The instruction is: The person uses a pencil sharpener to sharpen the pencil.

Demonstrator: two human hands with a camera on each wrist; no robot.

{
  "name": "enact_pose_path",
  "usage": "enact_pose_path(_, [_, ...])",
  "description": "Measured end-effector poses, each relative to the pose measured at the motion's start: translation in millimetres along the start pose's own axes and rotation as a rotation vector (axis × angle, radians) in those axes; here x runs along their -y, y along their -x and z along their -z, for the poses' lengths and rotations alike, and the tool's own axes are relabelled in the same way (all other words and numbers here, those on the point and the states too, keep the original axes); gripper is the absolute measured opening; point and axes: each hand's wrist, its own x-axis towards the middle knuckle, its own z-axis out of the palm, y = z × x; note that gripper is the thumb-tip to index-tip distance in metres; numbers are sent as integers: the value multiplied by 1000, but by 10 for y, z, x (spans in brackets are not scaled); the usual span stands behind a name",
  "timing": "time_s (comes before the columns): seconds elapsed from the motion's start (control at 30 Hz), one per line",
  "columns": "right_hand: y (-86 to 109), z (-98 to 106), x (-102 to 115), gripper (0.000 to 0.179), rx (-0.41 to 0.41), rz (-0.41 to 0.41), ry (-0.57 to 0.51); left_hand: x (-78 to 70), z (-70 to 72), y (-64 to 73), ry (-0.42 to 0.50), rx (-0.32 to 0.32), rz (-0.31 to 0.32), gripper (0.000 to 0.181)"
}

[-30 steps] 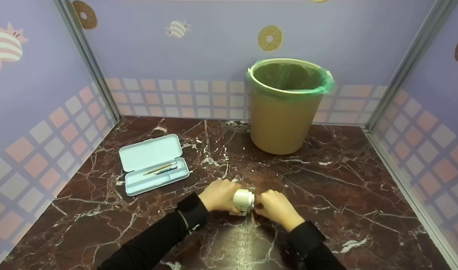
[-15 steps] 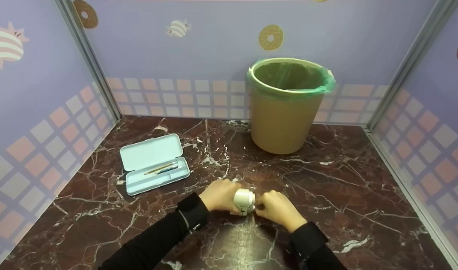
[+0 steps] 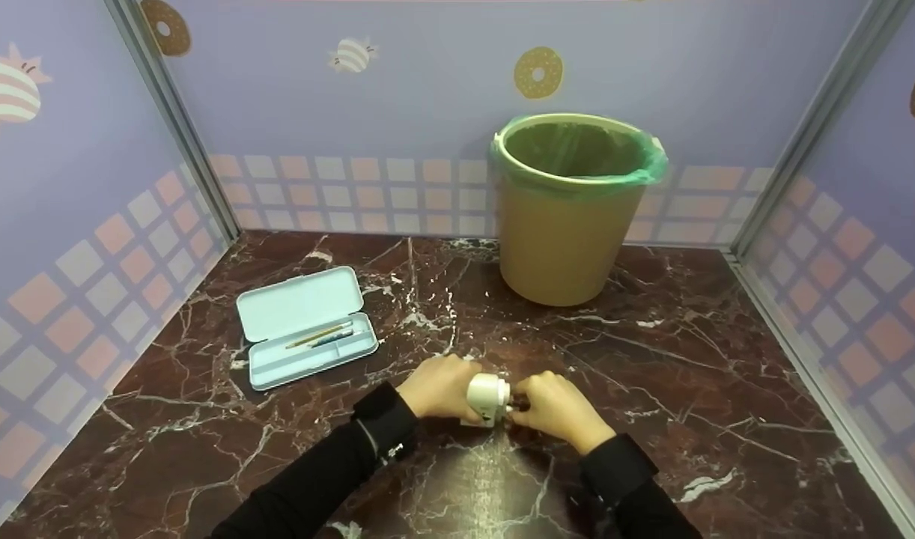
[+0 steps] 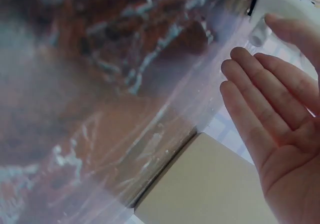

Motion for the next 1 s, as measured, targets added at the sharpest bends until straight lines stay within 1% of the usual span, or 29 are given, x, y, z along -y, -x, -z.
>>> enact_pose_path(0.07, [-17, 35, 5, 18, -9, 2, 12, -14, 1, -24, -12, -5, 4, 46])
enact_pose_path(0.23, [-66, 135, 5, 44, -24, 12, 60, -58, -18, -123, -29, -18, 18, 46])
enact_pose_path(0.33, [-95, 201, 10, 50, -21, 2, 75, -94, -31, -203, -15, -19, 16, 45])
enact_pose_path(0.43, [-119, 263, 24, 53, -16, -6, 82, -134, -43, -283, -7, -11, 17, 44])
enact_pose_path(0.53, [-143, 310, 41, 52, -12, 9, 76, -169, -52, -341, -5, -3, 20, 44])
enact_pose_path(0.67, [-188, 349, 52, 43, -15, 45, 76, -188, -53, -380, -3, -1, 20, 46])
enact_pose_path(0.9, [-257, 380, 56, 35, -9, 74, 99, -186, -73, -391, -2, -29, 15, 50])
enact_pose_path(1.0, [-268, 379, 47, 31, -2, 83, 116, -178, -78, -387, 19, -20, 13, 51])
